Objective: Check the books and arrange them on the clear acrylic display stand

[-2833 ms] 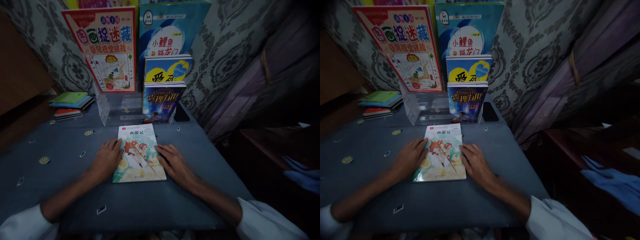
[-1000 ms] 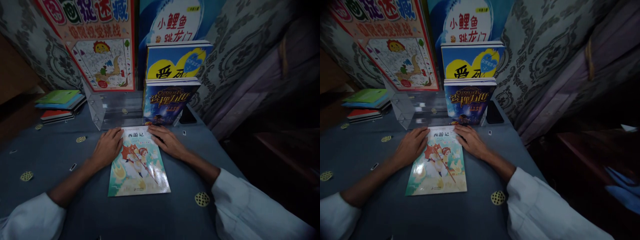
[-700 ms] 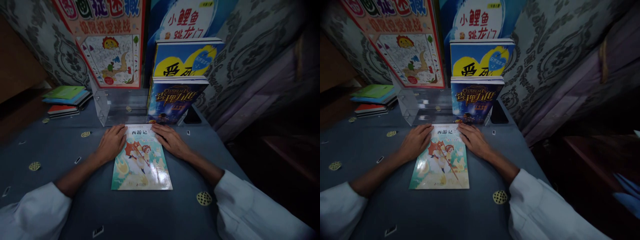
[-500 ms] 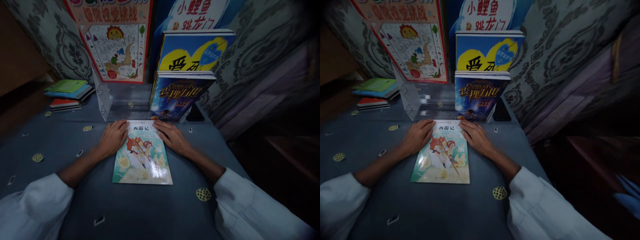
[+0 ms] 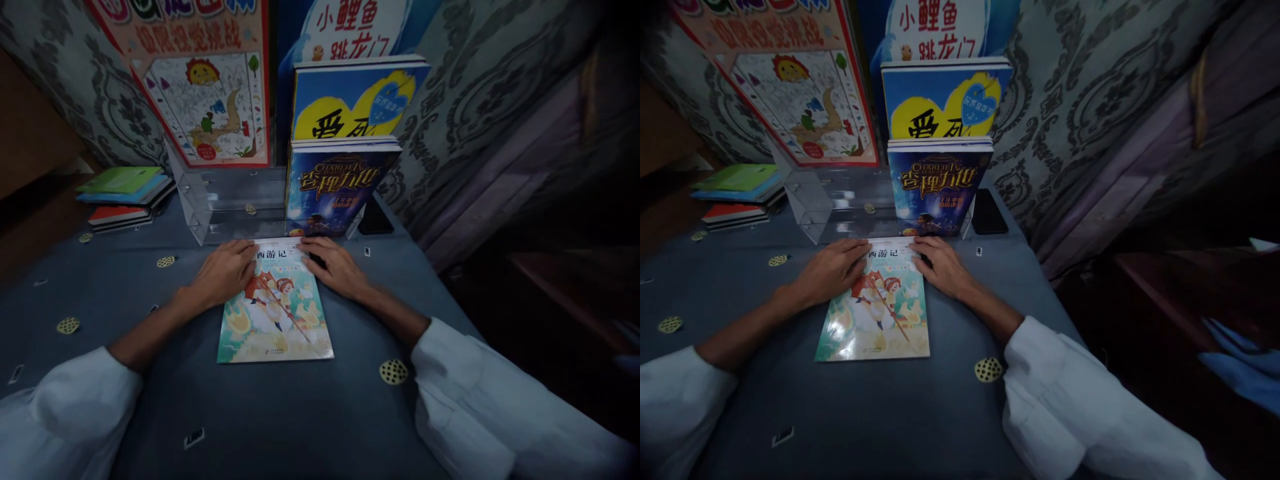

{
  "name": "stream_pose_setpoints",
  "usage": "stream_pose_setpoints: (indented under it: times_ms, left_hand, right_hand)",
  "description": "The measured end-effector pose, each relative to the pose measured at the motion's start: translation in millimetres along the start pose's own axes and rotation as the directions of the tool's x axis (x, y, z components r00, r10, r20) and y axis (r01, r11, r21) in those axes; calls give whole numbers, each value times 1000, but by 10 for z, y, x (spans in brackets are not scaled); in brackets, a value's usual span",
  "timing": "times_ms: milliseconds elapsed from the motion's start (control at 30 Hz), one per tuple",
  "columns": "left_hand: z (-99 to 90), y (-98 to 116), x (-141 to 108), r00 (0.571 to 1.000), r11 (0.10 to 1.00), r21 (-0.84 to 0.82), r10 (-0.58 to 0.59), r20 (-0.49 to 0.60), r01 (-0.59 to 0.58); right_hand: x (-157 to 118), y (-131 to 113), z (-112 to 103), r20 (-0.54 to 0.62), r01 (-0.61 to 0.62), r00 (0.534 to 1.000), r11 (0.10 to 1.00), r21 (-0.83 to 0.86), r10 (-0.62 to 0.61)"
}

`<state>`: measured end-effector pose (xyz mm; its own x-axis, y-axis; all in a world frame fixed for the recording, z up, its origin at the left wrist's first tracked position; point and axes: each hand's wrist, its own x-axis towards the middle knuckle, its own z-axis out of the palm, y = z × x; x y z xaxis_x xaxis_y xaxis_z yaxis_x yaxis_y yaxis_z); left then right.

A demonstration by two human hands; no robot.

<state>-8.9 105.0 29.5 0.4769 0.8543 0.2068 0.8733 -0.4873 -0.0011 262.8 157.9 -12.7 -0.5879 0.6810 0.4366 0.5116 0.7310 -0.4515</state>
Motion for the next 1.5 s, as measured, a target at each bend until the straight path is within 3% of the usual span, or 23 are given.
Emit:
stream_pose_setpoints:
  times_ms: [300, 433, 633, 833, 1000, 1067, 1133, 1200, 1267, 1333, 1400, 1500]
  left_hand:
    - [167, 301, 499, 970, 963, -117, 243, 6, -241]
    - [172, 379, 537, 960, 954, -112, 280, -2, -279]
    - [71, 579, 239, 909, 878, -266, 417, 14, -398]
    - [-80, 912, -223, 824, 760, -381, 566, -9, -526]
    - [-175, 1001, -327, 819, 743, -420, 573, -3, -521]
    - [-186, 931, -301, 819, 729, -451, 574, -8, -515]
    - [-164, 764, -254, 864, 767, -445, 503, -31, -462]
    - [-107, 496, -196, 942, 862, -385, 324, -83, -330]
    - [-29, 173, -139, 989, 940, -311, 112, -96, -137]
    - [51, -129, -99, 998, 956, -290, 21, -65, -39]
    - [119, -341, -82, 998, 943, -331, 11, -58, -29]
    - [184, -458, -84, 997, 928, -370, 21, -80, -49]
  right_hand:
    - [33, 97, -32, -33, -90, 995, 974, 208, 99]
    - [30, 89, -40, -20, -100, 994, 973, 208, 107]
    - [15, 47, -30, -14, -85, 996, 988, 128, 87]
    - [8, 1, -54, 17, -93, 996, 993, 76, 92]
    - [-1, 1, -37, -5, -80, 997, 995, 57, 81]
    - [-6, 3, -22, -13, -74, 997, 996, 51, 75]
    - [-12, -2, -16, -15, -54, 998, 998, 30, 54]
    - [-16, -20, -24, -7, -32, 999, 999, -27, 32]
    - [-5, -57, -40, 9, -20, 1000, 994, -109, 21]
    - [39, -124, -40, 30, -11, 999, 985, -175, 17]
    - [118, -241, 5, 71, 19, 997, 981, -192, -5]
    - [244, -542, 170, 176, 114, 980, 986, -121, -92]
